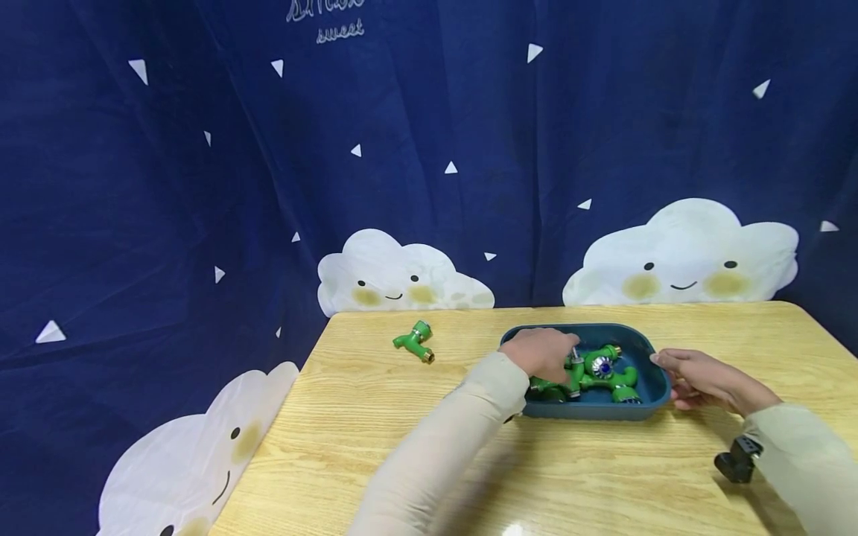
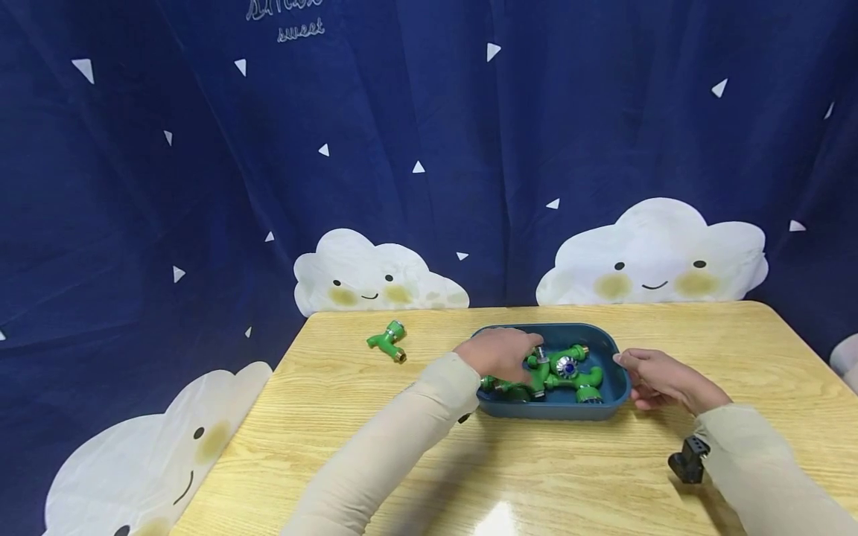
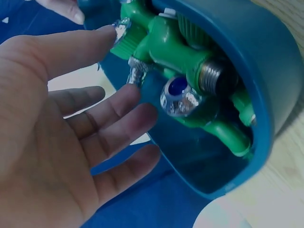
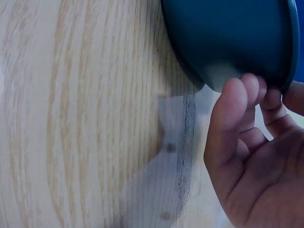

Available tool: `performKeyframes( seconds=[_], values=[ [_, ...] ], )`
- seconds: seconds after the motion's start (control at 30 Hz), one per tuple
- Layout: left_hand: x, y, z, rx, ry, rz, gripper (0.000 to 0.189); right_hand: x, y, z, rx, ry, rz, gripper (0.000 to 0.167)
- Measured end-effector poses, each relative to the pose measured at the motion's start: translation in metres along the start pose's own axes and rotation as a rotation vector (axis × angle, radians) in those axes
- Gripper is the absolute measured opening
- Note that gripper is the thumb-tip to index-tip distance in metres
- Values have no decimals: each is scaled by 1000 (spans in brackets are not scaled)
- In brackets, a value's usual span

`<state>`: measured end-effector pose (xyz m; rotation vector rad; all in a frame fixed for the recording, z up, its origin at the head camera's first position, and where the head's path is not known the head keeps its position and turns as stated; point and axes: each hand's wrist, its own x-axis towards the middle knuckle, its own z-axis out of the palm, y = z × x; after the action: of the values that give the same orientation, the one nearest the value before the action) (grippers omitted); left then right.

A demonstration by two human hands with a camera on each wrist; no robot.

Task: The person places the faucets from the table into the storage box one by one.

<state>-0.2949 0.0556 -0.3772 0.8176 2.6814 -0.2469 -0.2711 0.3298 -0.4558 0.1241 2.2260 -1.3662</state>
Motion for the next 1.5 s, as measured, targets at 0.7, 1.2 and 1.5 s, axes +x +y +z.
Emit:
performKeyframes(
  seconds=[0.7, 1.2, 1.5],
  values=[
    [-25, -46, -5, -34, 155, 130, 43, 2, 1, -3, -7, -10, 19, 60],
    [-43, -81, -14, -101, 202, 165, 40, 0, 2, 0, 11, -3, 11, 55],
    [-58, -98, -18, -178, 242, 127, 45, 0, 0, -1, 7, 5, 10, 49]
  ],
)
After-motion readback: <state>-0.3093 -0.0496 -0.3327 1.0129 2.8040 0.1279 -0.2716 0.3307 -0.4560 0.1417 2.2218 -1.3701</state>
